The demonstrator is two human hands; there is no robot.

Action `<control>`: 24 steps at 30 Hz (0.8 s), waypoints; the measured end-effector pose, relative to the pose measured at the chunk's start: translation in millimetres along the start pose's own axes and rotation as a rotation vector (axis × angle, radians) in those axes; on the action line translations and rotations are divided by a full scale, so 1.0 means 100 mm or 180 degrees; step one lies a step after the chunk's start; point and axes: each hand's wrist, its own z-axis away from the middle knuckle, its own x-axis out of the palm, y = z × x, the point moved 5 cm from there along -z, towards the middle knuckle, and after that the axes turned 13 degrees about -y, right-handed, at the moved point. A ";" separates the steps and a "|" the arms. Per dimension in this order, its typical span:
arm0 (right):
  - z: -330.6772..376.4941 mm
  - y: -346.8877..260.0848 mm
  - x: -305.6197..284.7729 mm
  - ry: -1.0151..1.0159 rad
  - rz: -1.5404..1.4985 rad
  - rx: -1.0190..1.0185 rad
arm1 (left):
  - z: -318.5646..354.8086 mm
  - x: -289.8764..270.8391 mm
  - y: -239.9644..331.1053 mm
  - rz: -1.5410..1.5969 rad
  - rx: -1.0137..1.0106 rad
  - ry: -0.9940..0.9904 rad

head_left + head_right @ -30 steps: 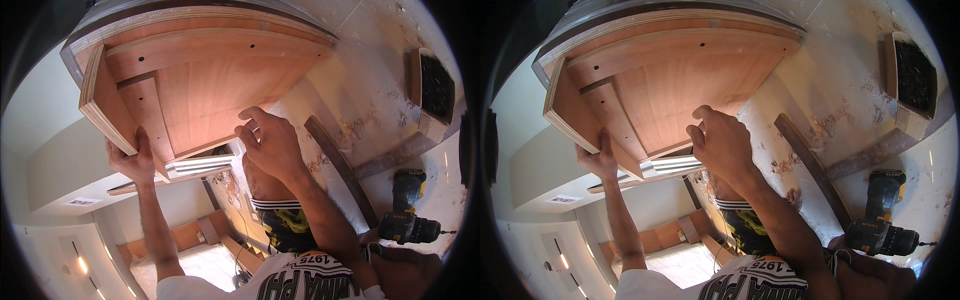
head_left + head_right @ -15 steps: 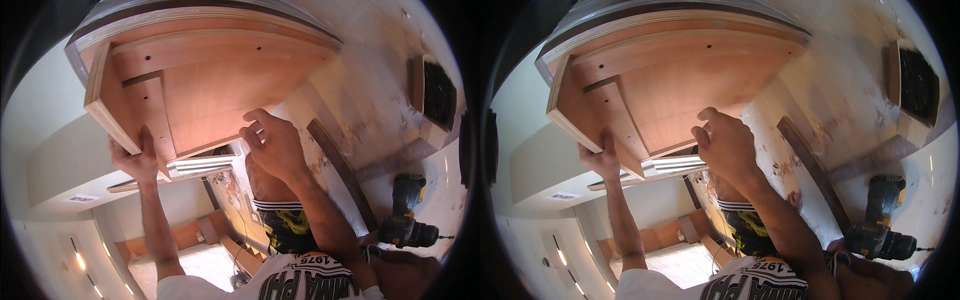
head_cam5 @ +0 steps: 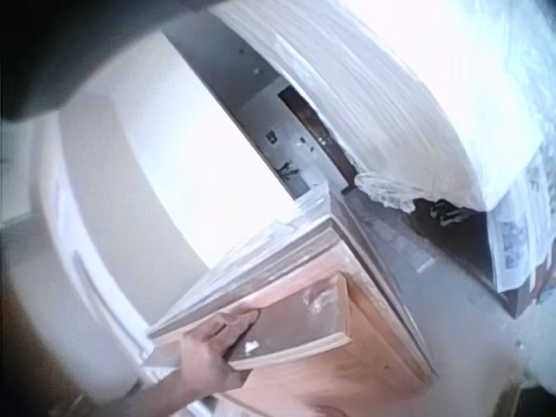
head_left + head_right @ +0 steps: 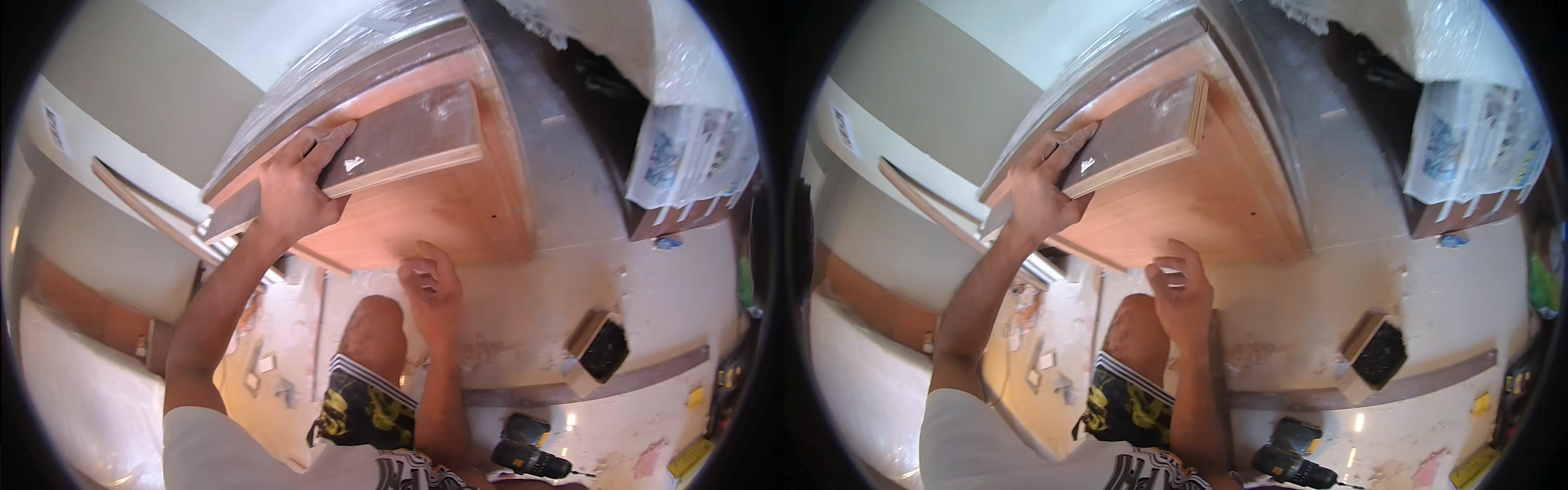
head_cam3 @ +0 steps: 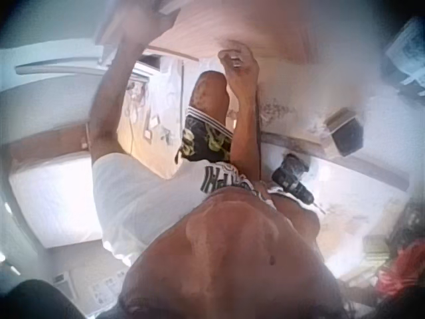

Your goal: The person uses a circular saw to cut a wooden plank on a ladder, then moves to the floor to assemble a wooden cabinet. They fit a wooden trim piece onto the edge of the cabinet door and adjust its position.

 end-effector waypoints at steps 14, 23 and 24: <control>-0.56 -2.03 -0.30 0.0202 0.1688 -0.1644 | 0.00 0.13 -0.04 0.0188 0.0226 0.0340; -0.78 -2.39 -0.38 -0.0746 0.3043 -0.1323 | 0.06 0.22 -0.09 0.0209 0.0150 0.0441; -0.85 -2.43 -0.40 -0.0896 0.2851 -0.1260 | 0.01 0.18 -0.11 0.0155 0.0193 0.0530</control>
